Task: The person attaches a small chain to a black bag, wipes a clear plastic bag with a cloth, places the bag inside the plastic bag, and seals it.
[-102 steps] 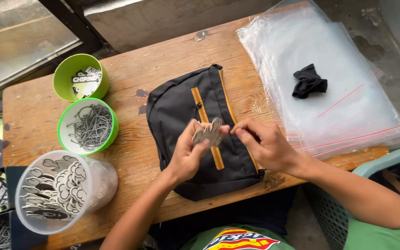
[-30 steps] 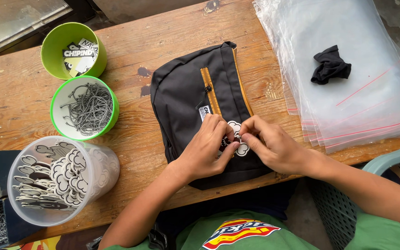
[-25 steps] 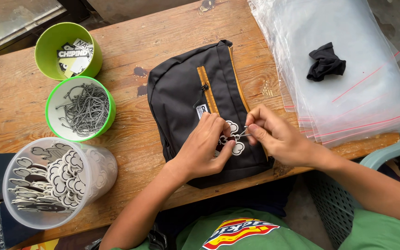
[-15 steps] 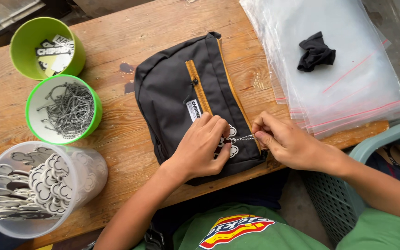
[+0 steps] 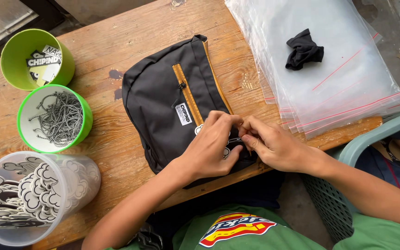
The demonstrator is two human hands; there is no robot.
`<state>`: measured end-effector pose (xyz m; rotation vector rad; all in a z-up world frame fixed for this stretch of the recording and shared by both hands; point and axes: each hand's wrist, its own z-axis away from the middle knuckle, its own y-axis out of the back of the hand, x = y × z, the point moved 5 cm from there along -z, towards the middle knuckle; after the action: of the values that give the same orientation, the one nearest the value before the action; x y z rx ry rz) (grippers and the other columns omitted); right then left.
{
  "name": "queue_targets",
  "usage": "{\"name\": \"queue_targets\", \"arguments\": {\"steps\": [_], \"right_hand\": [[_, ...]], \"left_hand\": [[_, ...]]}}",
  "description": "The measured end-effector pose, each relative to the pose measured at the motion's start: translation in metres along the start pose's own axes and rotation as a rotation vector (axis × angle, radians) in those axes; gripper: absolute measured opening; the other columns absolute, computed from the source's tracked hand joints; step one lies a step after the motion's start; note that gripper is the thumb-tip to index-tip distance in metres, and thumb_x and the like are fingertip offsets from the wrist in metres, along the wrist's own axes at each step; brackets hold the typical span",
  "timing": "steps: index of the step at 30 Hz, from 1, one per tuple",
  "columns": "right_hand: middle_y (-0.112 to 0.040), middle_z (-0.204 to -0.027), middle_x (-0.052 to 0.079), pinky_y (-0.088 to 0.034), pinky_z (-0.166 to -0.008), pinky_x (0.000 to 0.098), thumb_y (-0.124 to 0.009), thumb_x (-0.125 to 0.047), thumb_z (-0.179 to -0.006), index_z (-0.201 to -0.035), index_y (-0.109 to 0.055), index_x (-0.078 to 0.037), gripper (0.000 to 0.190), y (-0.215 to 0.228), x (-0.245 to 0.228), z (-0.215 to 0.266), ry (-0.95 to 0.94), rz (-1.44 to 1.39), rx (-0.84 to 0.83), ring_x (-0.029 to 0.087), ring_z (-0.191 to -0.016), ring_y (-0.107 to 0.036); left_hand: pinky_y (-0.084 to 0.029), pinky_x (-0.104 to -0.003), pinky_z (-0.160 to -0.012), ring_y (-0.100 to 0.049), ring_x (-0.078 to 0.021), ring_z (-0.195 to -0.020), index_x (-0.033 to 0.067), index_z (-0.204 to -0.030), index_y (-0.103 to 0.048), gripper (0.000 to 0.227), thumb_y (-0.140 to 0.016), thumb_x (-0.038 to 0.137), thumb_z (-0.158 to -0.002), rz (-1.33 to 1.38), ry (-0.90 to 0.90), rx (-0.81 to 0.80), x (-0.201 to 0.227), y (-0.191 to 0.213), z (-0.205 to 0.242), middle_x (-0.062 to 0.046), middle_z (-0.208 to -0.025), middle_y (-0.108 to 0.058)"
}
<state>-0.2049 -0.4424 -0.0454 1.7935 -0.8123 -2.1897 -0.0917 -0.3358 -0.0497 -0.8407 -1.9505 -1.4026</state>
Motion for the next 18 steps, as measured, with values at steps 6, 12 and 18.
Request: {"name": "queue_targets", "arguments": {"steps": [6, 12, 18], "right_hand": [[-0.068, -0.061, 0.003, -0.048, -0.051, 0.0306, -0.055, -0.012, -0.099, -0.096, -0.059, -0.014, 0.005, 0.002, 0.004, -0.002, 0.013, -0.025, 0.036, 0.018, -0.051, -0.058], [-0.068, -0.061, 0.003, -0.046, -0.049, 0.0302, -0.055, -0.01, -0.098, -0.1, -0.056, -0.013, 0.003, 0.0, 0.009, -0.007, -0.007, -0.02, 0.036, 0.019, -0.05, -0.056], [-0.069, -0.061, 0.003, -0.045, -0.047, 0.0294, -0.056, -0.009, -0.098, -0.1, -0.055, -0.013, 0.004, -0.001, 0.017, -0.005, -0.044, -0.064, 0.029, 0.018, -0.049, -0.056]], "left_hand": [[-0.046, -0.044, -0.1, -0.06, -0.0301, -0.099, 0.0062, -0.122, -0.052, 0.046, -0.066, 0.003, -0.079, 0.092, -0.006, 0.057, -0.01, -0.005, -0.005, -0.004, -0.078, -0.059], [-0.048, -0.046, -0.094, -0.061, -0.031, -0.097, 0.006, -0.121, -0.051, 0.039, -0.061, 0.001, -0.083, 0.154, 0.044, 0.12, -0.015, 0.005, 0.0, -0.006, -0.082, -0.059], [-0.045, -0.049, -0.1, -0.059, -0.035, -0.105, 0.0049, -0.117, -0.056, 0.044, -0.069, 0.004, -0.075, 0.086, -0.021, 0.136, 0.0, 0.015, -0.003, -0.011, -0.097, -0.061]]}}
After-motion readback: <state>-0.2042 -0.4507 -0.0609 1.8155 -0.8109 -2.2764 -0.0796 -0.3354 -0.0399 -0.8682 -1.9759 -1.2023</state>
